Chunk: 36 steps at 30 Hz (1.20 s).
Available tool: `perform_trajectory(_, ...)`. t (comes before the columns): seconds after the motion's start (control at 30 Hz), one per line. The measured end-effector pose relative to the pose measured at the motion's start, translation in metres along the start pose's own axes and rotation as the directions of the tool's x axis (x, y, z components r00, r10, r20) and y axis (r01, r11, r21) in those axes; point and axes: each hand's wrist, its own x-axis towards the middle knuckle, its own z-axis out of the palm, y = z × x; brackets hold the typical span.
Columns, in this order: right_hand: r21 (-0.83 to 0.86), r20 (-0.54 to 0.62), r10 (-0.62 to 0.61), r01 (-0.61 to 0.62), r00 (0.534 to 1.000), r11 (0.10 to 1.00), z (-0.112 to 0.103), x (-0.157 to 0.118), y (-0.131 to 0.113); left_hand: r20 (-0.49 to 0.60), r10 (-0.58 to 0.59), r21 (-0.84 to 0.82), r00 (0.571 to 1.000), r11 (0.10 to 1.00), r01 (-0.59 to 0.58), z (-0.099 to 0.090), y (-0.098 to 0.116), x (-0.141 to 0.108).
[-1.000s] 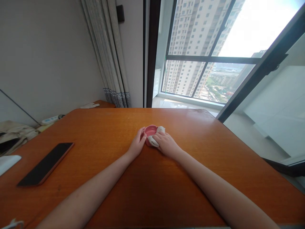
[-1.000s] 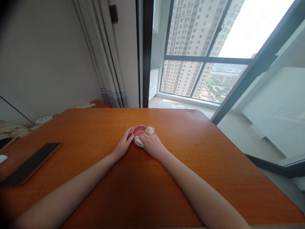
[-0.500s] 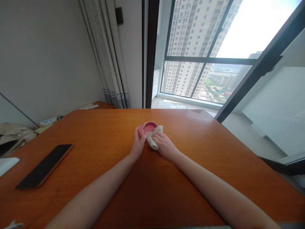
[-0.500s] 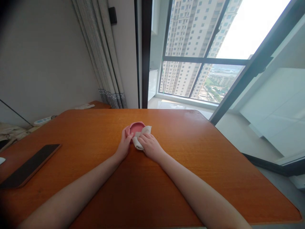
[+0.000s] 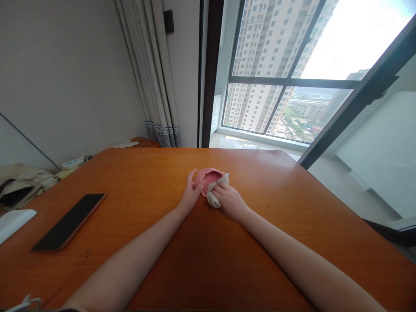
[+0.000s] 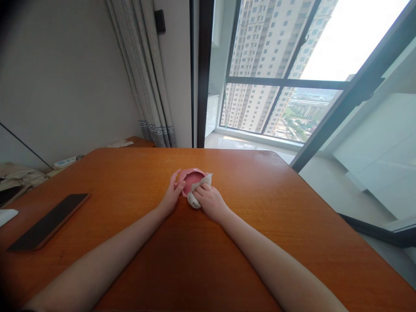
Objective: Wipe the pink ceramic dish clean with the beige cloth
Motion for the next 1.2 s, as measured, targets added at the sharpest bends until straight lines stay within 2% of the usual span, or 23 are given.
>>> perform_trajectory(0.13, 0.001, -0.031, 0.032, -0.032, 0.999, 0.999, 0.002, 0.000, -0.001, -0.032, 0.051, 0.068, 0.998, 0.996, -0.049, 0.008, 0.003, -0.006)
perform_trajectory(0.27, 0.014, 0.026, -0.045, 0.045, 0.999, 0.999, -0.008, 0.003, 0.002, -0.072, 0.108, 0.142, 0.992, 0.985, -0.097, 0.005, 0.003, -0.004)
perform_trajectory(0.4, -0.056, 0.014, -0.134, 0.135, 0.991, 0.989, -0.020, 0.003, 0.010, -0.038, 0.168, 0.136, 0.985, 0.978, -0.161, 0.000, 0.007, -0.001)
perform_trajectory(0.5, -0.121, -0.027, -0.139, 0.134, 0.990, 0.983, -0.021, 0.001, 0.014, -0.030, 0.161, 0.081, 0.987, 0.984, -0.158, -0.002, 0.008, -0.001)
perform_trajectory(0.6, -0.146, -0.018, -0.149, 0.145, 0.989, 0.979, -0.013, 0.000, 0.015, -0.070, 0.097, 0.072, 0.993, 0.993, -0.092, 0.000, 0.007, -0.001)
perform_trajectory(0.67, -0.149, -0.021, -0.125, 0.120, 0.992, 0.982, -0.007, -0.001, 0.015, -0.052, 0.057, 0.011, 0.997, 0.998, -0.057, 0.002, 0.006, -0.002)
perform_trajectory(0.8, -0.123, -0.110, 0.047, -0.060, 0.993, 0.991, -0.003, -0.003, 0.012, 0.106, 0.071, -0.190, 0.992, 0.980, -0.050, 0.011, 0.006, -0.007)
perform_trajectory(0.87, -0.096, -0.127, 0.085, -0.098, 0.988, 0.991, -0.003, -0.003, 0.011, 0.160, 0.041, -0.189, 0.986, 0.982, -0.010, 0.015, 0.006, -0.009)
perform_trajectory(0.93, -0.071, -0.119, 0.082, -0.091, 0.990, 0.993, -0.003, -0.003, 0.010, 0.149, 0.019, -0.137, 0.989, 0.991, 0.002, 0.016, 0.006, -0.011)
perform_trajectory(1.07, -0.028, -0.101, 0.051, -0.054, 0.994, 0.998, -0.002, -0.003, 0.012, 0.050, 0.103, -0.043, 0.993, 0.994, -0.101, 0.013, 0.002, -0.009)
perform_trajectory(1.2, -0.019, -0.096, 0.037, -0.039, 0.995, 0.999, -0.002, -0.002, 0.013, 0.049, 0.128, 0.038, 0.991, 0.991, -0.130, 0.009, -0.005, -0.006)
